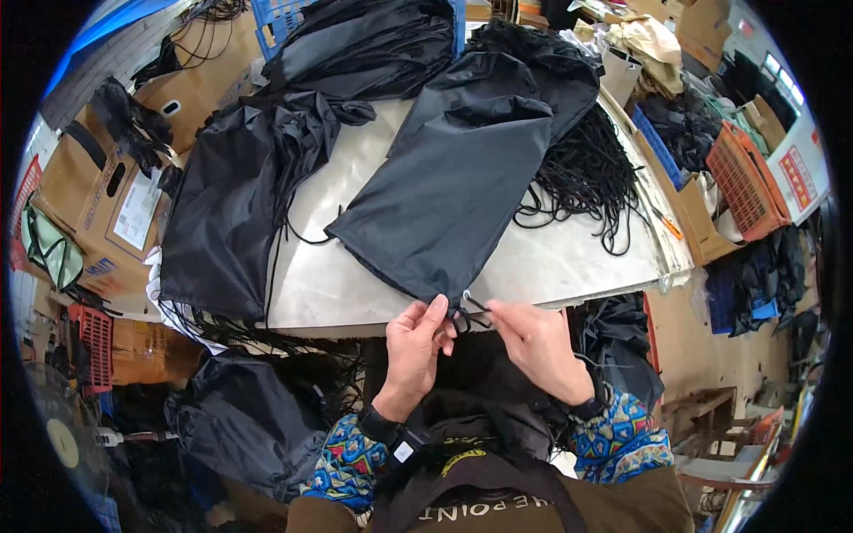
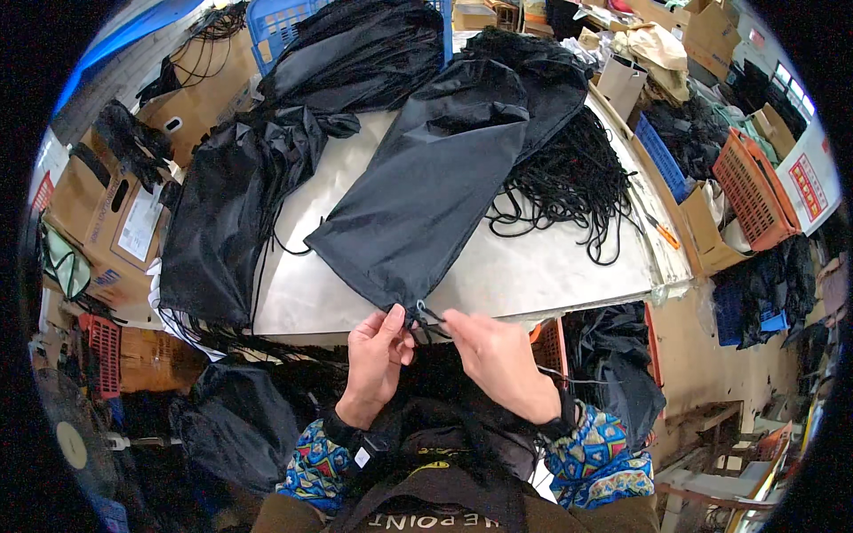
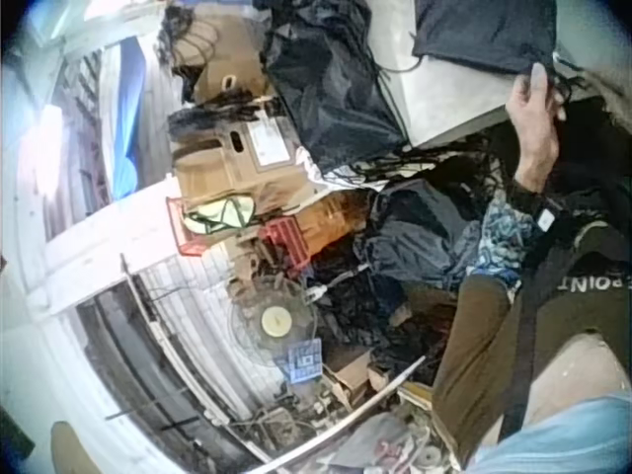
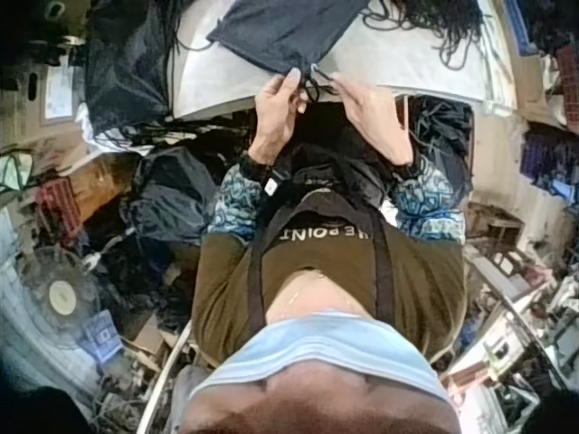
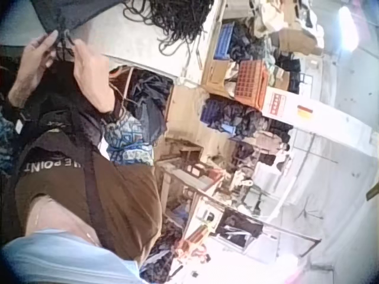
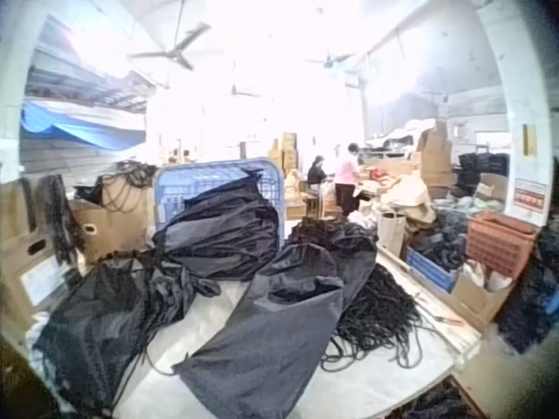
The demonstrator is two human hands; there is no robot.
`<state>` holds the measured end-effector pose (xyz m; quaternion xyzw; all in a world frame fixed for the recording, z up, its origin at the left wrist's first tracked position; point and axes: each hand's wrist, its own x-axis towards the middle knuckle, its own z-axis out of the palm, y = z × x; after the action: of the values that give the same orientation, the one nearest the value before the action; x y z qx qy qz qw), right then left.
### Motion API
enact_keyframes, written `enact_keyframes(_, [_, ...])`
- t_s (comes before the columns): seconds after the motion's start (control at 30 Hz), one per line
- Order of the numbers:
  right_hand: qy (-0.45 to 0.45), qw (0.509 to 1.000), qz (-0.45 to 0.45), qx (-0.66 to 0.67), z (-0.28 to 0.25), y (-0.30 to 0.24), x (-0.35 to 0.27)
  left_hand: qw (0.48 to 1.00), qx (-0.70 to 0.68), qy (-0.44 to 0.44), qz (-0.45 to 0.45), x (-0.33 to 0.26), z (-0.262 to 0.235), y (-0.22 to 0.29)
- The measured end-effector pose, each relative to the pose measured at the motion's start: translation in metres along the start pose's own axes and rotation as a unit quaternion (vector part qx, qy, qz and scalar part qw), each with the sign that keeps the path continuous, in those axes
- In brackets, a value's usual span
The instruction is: The person threads black drawstrings through the hems of black fabric bags using a metal needle-like tool. They repeatedly pick up a bag, insert the tool, pull the string through, and place the finished bag aside. The process is repetitive and performed by hand on a cluttered workbench.
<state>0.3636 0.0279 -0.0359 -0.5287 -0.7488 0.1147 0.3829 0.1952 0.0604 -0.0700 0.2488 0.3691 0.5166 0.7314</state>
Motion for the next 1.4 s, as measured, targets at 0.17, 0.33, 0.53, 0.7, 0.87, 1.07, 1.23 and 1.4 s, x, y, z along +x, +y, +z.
enact_keyframes(0.17, [-0.048, 0.997, 0.004, -0.062, -0.006, -0.014, -0.009, 1.0, -0.003, 0.005, 0.016, 0.004, 0.004, -0.003])
enact_keyframes(0.33, [-0.077, 0.995, -0.012, -0.063, -0.003, -0.013, -0.009, 0.999, 0.037, -0.008, 0.038, 0.001, 0.007, -0.006])
enact_keyframes(0.53, [-0.062, 0.998, 0.002, -0.031, 0.012, -0.008, -0.005, 0.994, 0.086, -0.012, 0.063, -0.002, 0.008, -0.008])
enact_keyframes(0.7, [-0.206, 0.974, 0.097, 0.011, -0.049, 0.016, -0.023, 0.99, 0.053, 0.067, 0.11, 0.017, -0.016, 0.022])
enact_keyframes(0.87, [-0.138, 0.99, 0.037, -0.022, -0.025, 0.011, -0.03, 0.976, 0.163, -0.129, -0.065, -0.009, 0.011, -0.027])
enact_keyframes(1.07, [-0.21, 0.97, 0.089, 0.086, -0.043, 0.002, -0.038, 0.992, 0.01, 0.083, 0.091, 0.025, -0.027, 0.025])
enact_keyframes(1.23, [-0.176, 0.973, 0.137, 0.063, -0.056, 0.007, -0.042, 0.965, 0.244, -0.013, 0.095, 0.022, -0.023, -0.001])
enact_keyframes(1.4, [-0.114, 0.985, 0.111, 0.069, -0.028, 0.004, -0.035, 0.984, 0.168, -0.061, 0.023, 0.009, -0.004, -0.019])
